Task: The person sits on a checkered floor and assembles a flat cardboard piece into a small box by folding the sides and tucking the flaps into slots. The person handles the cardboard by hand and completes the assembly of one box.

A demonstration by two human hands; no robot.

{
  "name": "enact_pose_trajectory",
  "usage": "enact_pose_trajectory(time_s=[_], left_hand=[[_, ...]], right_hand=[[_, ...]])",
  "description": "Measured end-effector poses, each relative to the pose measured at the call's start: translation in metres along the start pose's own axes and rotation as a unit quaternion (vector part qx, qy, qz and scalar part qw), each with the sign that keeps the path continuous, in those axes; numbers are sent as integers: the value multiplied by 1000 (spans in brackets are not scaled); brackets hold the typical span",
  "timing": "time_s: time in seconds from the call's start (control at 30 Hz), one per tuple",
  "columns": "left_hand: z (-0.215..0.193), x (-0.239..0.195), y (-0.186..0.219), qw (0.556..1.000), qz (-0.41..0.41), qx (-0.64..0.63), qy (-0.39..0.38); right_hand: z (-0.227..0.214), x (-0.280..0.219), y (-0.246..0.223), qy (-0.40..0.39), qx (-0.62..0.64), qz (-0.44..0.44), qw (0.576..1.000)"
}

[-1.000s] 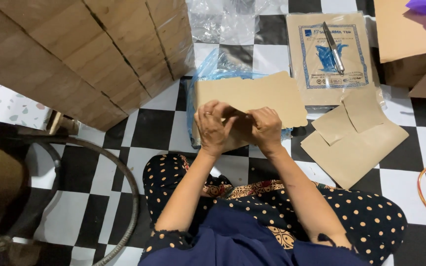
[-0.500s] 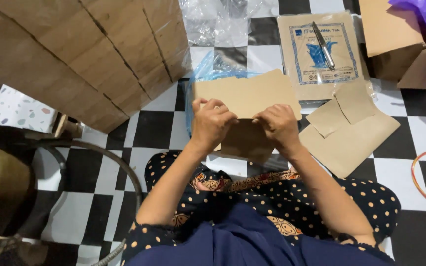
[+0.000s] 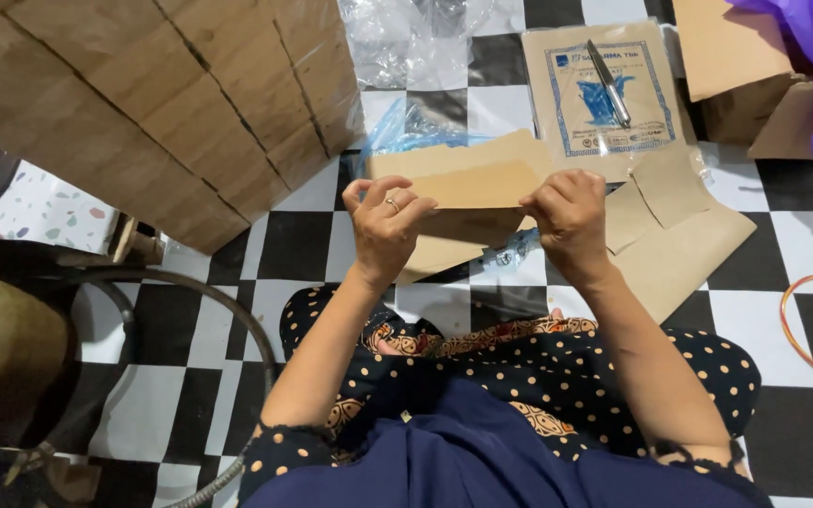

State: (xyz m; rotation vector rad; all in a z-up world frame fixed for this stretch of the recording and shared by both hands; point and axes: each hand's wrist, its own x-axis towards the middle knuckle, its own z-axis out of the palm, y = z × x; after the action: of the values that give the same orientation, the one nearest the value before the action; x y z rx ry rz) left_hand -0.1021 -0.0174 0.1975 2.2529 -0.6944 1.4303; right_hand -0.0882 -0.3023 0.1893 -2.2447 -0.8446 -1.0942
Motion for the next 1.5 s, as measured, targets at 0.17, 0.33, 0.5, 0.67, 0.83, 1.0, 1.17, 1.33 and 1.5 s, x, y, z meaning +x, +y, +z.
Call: enact_pose_trajectory(time_s=[0.17, 0.33, 0.5, 0.67, 0.83, 1.0, 1.17, 1.33, 1.5], left_hand=[[15, -13, 1, 992, -99, -45, 60], [28, -55, 14, 760, -503, -412, 13], [77, -179, -2, 549, -709, -443, 19], [62, -179, 18, 559, -708, -429, -43], [24, -117, 9, 687, -614, -386, -55], [60, -107, -21, 909, -246, -30, -336], [86, -93, -46, 747, -394, -274, -459], [57, -49, -19, 659, -443, -392, -465], [56, -58, -16, 661, -438, -414, -448]], right_hand=[[29, -9, 14, 134, -65, -75, 986], [76, -73, 11, 169, -51, -95, 980], [87, -143, -22, 11, 360, 476, 802], [106, -174, -1, 58, 437, 553, 707], [117, -181, 20, 60, 410, 566, 713], [122, -168, 3, 16, 425, 526, 737], [107, -148, -9, 26, 443, 496, 746], [91, -126, -21, -16, 237, 415, 878], [96, -100, -47, -49, 161, 209, 963]])
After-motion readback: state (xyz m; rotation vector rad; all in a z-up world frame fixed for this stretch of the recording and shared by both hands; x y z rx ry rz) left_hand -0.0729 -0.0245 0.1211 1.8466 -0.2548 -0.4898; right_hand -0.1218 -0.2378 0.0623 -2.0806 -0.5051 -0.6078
